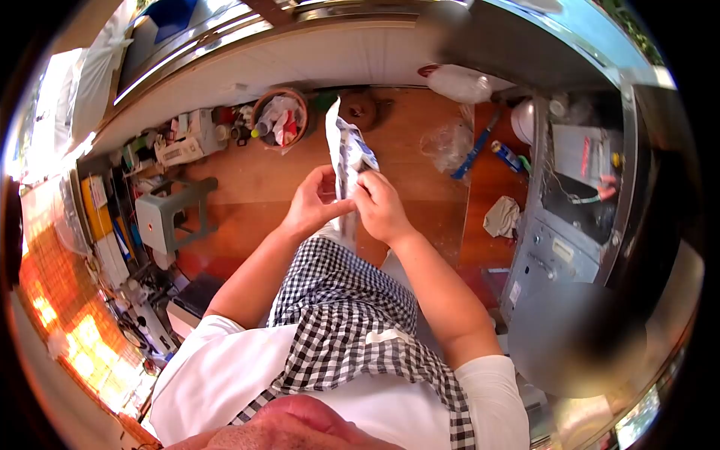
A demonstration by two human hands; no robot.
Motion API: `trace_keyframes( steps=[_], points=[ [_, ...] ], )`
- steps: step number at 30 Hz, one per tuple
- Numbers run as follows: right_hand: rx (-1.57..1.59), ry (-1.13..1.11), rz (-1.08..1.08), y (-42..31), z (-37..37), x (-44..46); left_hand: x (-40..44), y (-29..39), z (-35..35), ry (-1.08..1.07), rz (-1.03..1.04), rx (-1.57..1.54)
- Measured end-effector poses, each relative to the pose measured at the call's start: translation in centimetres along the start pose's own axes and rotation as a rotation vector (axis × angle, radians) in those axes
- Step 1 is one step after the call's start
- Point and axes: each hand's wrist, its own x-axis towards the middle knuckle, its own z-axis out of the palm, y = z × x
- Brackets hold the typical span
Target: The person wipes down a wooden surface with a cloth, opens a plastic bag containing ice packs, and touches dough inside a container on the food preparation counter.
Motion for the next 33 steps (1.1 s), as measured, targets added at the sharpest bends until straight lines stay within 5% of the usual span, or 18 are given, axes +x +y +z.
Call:
trace_keyframes(
  steps=[5,11,13,15,18,25,33],
  points=[
    [0.019,-0.287,0.020,1.1,7.2,7.9,2.9,-1.4,-7.8,0.340,-0.009,0.323],
    [0.100,-0.278,0.163,3.9,10.3,12.4,11.2,-9.5,-19.1,0.625,-0.054,0.379],
    [0.018,-0.250,0.251,5.8,8.7,12.5,13.8,-9.5,-21.2,0.478,-0.204,0.163],
    [0.041,-0.175,0.323,8.7,7.2,11.4,15.1,-8.8,-22.5,0.487,-0.359,0.481],
    [0.007,-0.061,0.390,12.6,3.3,8.5,16.2,-12.2,-23.0,0.544,-0.241,0.586],
    [0.024,0.205,0.593,18.7,-4.9,-1.1,14.6,-20.7,-14.3,0.393,-0.256,0.533],
    [0.148,0.468,0.717,23.9,-9.0,-14.4,12.4,-22.2,3.0,-0.138,-0.279,0.704]
  ],
)
